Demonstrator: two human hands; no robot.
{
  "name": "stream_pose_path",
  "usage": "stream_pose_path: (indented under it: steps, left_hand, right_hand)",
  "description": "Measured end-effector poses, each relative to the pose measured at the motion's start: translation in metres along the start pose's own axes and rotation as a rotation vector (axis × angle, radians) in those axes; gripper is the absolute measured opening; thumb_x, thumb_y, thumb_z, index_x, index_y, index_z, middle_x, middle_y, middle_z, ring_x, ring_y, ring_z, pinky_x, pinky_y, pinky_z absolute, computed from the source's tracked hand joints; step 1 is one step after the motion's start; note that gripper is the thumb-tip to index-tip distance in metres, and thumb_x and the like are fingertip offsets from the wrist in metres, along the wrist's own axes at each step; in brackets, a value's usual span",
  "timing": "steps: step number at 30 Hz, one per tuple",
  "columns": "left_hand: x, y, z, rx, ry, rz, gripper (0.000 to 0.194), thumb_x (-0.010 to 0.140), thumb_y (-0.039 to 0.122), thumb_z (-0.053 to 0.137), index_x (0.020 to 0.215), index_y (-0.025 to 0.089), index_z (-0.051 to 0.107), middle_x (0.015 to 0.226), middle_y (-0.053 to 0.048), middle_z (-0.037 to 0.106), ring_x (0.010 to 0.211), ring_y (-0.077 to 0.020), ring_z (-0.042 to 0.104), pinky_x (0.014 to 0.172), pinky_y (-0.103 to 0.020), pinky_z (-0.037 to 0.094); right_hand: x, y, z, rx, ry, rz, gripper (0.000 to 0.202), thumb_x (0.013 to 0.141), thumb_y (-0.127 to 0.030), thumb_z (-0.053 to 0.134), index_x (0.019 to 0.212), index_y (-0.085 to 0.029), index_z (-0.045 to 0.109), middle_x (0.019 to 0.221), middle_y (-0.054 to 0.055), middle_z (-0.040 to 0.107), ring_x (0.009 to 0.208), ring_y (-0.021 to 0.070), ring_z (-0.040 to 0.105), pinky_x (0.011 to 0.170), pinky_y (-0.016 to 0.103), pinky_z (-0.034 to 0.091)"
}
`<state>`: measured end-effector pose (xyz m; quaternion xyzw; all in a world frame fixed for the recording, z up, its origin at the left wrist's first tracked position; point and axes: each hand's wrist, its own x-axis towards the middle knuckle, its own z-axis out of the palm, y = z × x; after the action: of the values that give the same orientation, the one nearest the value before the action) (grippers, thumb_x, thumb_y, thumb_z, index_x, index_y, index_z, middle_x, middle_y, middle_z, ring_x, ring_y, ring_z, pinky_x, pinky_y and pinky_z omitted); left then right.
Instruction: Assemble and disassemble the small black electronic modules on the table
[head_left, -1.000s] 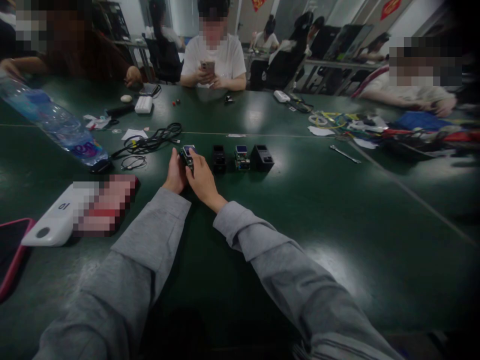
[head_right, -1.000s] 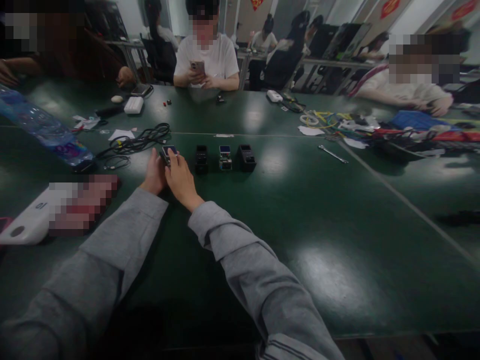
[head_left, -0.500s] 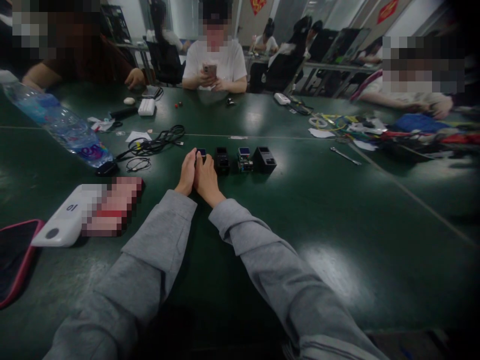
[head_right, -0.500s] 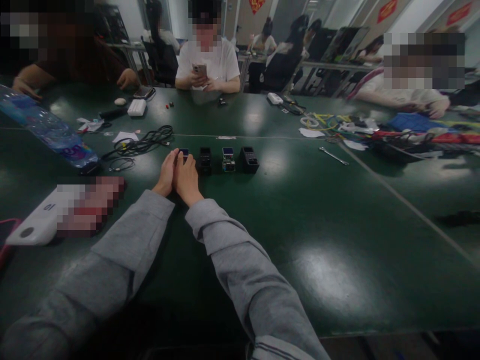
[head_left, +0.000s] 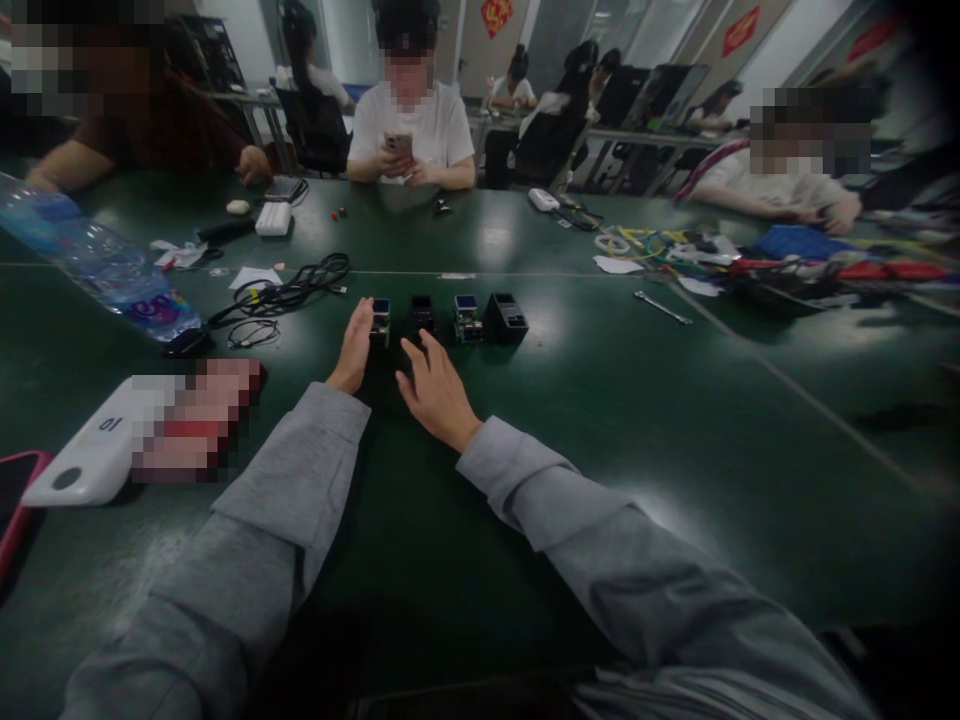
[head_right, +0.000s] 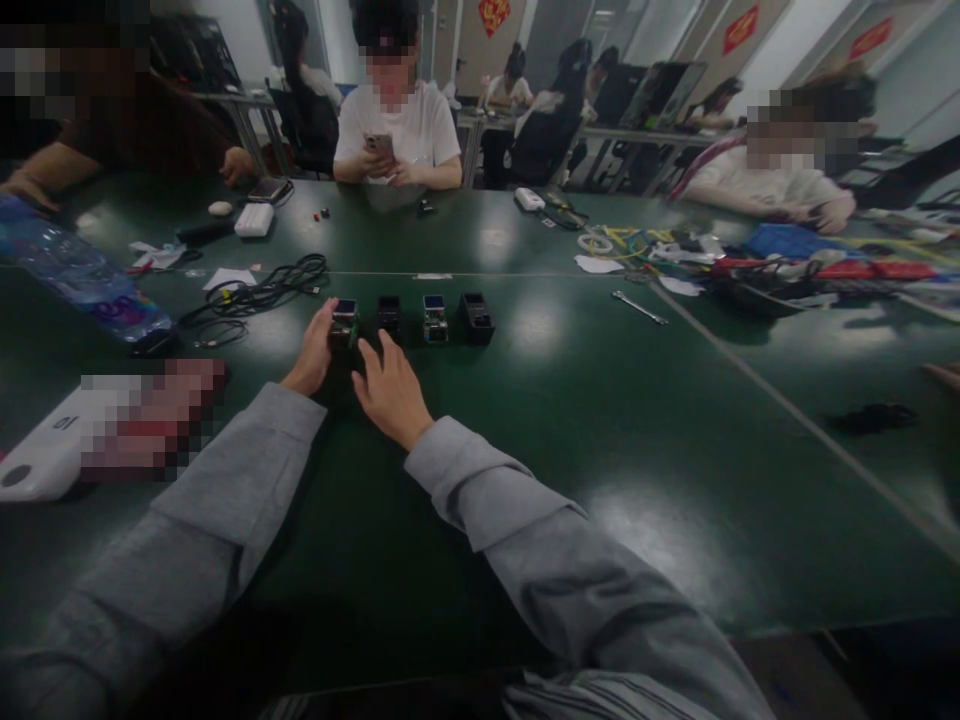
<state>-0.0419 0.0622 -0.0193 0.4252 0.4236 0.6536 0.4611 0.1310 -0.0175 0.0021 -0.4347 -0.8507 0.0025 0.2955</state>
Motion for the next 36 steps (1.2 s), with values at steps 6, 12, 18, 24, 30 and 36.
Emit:
stream_pose_path:
  steps: [6, 12, 18, 24, 30, 36]
  left_hand:
    - [-0.006, 0.0, 0.002, 0.196, -0.01, 0.118, 0.041, 0.093, 0.051, 0.06, 0.127, 0.029, 0.064, 0.164, -0.002, 0.032, 0.154, -0.0207, 0.022, 0.127, -0.038, 0.015]
    - [-0.008, 0.004, 0.003, 0.267, -0.045, 0.162, 0.04, 0.091, 0.046, 0.065, 0.125, 0.027, 0.065, 0.16, -0.006, 0.039, 0.152, -0.0235, 0.027, 0.126, -0.041, 0.015]
    - [-0.007, 0.002, -0.001, 0.453, -0.156, 0.204, 0.068, 0.073, 0.035, 0.083, 0.136, 0.028, 0.057, 0.164, -0.011, 0.029, 0.152, -0.0317, 0.027, 0.123, -0.05, 0.021]
    - [-0.008, 0.003, -0.005, 0.554, -0.2, 0.251, 0.078, 0.07, 0.032, 0.084, 0.14, 0.03, 0.052, 0.165, -0.01, 0.027, 0.152, -0.0335, 0.025, 0.124, -0.053, 0.019]
    - [-0.007, 0.005, -0.006, 0.636, -0.229, 0.3, 0.08, 0.069, 0.026, 0.083, 0.142, 0.028, 0.051, 0.164, -0.011, 0.028, 0.152, -0.0345, 0.024, 0.125, -0.054, 0.015]
    - [0.0, -0.002, -0.013, 0.757, -0.261, 0.361, 0.08, 0.072, 0.026, 0.08, 0.144, 0.029, 0.046, 0.164, -0.011, 0.028, 0.152, -0.0356, 0.026, 0.124, -0.059, 0.019]
  right_hand:
    - [-0.028, 0.094, -0.041, -0.15, 0.101, 0.19, 0.047, 0.101, -0.033, 0.038, 0.144, -0.012, 0.044, 0.148, 0.021, 0.039, 0.138, 0.0322, 0.038, 0.11, 0.055, 0.041]
    - [-0.024, 0.167, -0.052, -0.31, 0.173, 0.331, 0.052, 0.1, -0.035, 0.038, 0.147, -0.013, 0.041, 0.151, 0.021, 0.037, 0.139, 0.0336, 0.037, 0.109, 0.054, 0.04]
    - [-0.019, 0.185, -0.05, -0.324, 0.037, 0.226, 0.053, 0.102, -0.035, 0.039, 0.153, -0.02, 0.034, 0.162, 0.012, 0.027, 0.143, 0.0288, 0.033, 0.112, 0.051, 0.037]
    - [-0.019, 0.19, -0.045, -0.23, -0.007, 0.219, 0.056, 0.102, -0.036, 0.04, 0.153, -0.013, 0.034, 0.148, 0.017, 0.048, 0.135, 0.0285, 0.042, 0.107, 0.05, 0.042]
    - [-0.018, 0.191, -0.043, -0.18, -0.026, 0.229, 0.058, 0.1, -0.034, 0.043, 0.151, -0.008, 0.035, 0.141, 0.021, 0.052, 0.127, 0.0323, 0.05, 0.102, 0.052, 0.047]
    - [-0.02, 0.195, -0.042, -0.158, 0.004, 0.181, 0.06, 0.1, -0.039, 0.041, 0.148, -0.004, 0.038, 0.139, 0.023, 0.053, 0.124, 0.0362, 0.051, 0.102, 0.055, 0.047]
